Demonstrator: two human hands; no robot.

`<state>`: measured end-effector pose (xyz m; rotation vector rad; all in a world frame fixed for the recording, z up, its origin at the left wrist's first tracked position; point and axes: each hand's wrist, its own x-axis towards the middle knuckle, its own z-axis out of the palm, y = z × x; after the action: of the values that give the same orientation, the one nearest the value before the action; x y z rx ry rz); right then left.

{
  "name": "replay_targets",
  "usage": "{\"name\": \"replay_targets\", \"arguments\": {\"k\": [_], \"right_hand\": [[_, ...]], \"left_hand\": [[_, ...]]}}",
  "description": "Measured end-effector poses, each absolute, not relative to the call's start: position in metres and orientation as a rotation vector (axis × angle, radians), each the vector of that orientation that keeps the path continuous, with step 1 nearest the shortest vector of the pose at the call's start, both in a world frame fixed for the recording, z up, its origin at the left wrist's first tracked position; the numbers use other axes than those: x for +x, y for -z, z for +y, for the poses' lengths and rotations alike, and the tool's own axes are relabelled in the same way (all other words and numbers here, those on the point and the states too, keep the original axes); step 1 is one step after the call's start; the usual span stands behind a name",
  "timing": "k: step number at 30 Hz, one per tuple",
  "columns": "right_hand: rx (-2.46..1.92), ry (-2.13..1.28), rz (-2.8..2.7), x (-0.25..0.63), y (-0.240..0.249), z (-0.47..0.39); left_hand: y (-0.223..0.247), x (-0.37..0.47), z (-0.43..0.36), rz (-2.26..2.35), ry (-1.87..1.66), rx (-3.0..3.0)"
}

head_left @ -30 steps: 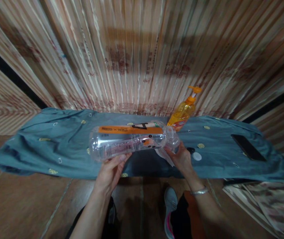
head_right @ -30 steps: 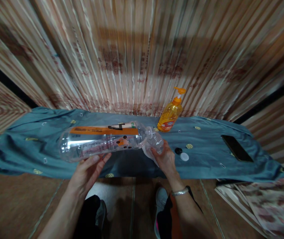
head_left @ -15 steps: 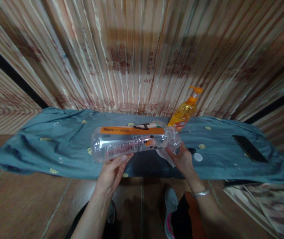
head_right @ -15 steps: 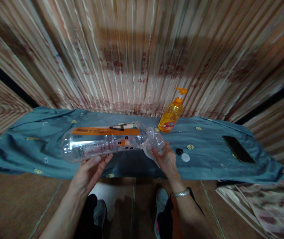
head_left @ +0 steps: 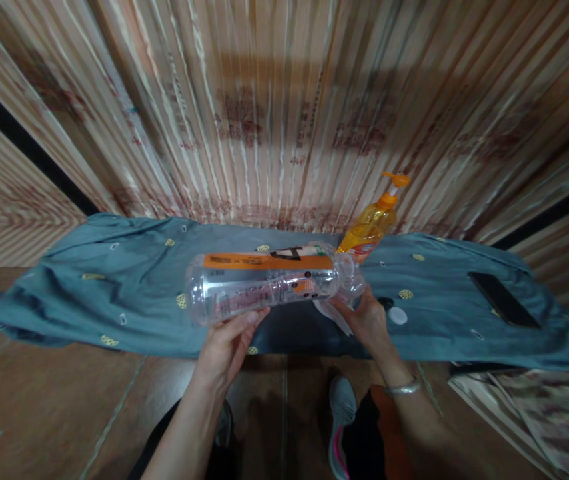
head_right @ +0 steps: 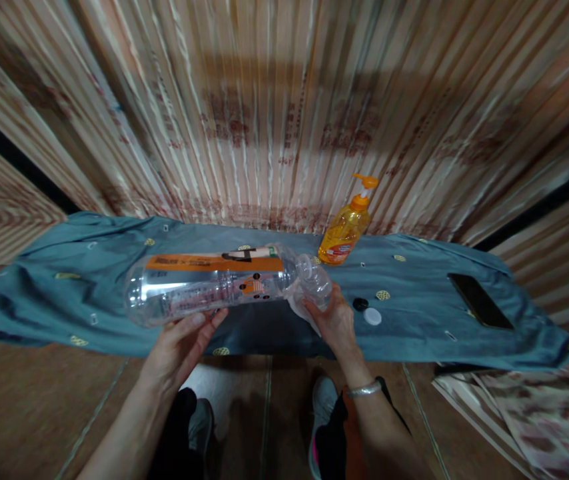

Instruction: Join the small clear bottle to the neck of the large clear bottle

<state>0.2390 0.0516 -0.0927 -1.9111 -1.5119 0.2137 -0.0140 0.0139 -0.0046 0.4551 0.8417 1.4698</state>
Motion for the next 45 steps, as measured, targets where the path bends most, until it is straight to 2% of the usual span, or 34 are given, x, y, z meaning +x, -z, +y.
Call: {"name": "replay_targets", "arguments": {"k": [45], "right_hand": [[-1.904,-0.218,-1.529,0.2385,0.0919,0.0493]], "left_hand": [[0.0074,-0.0164,0.0132,0.880,-1.410,0.518]]}}
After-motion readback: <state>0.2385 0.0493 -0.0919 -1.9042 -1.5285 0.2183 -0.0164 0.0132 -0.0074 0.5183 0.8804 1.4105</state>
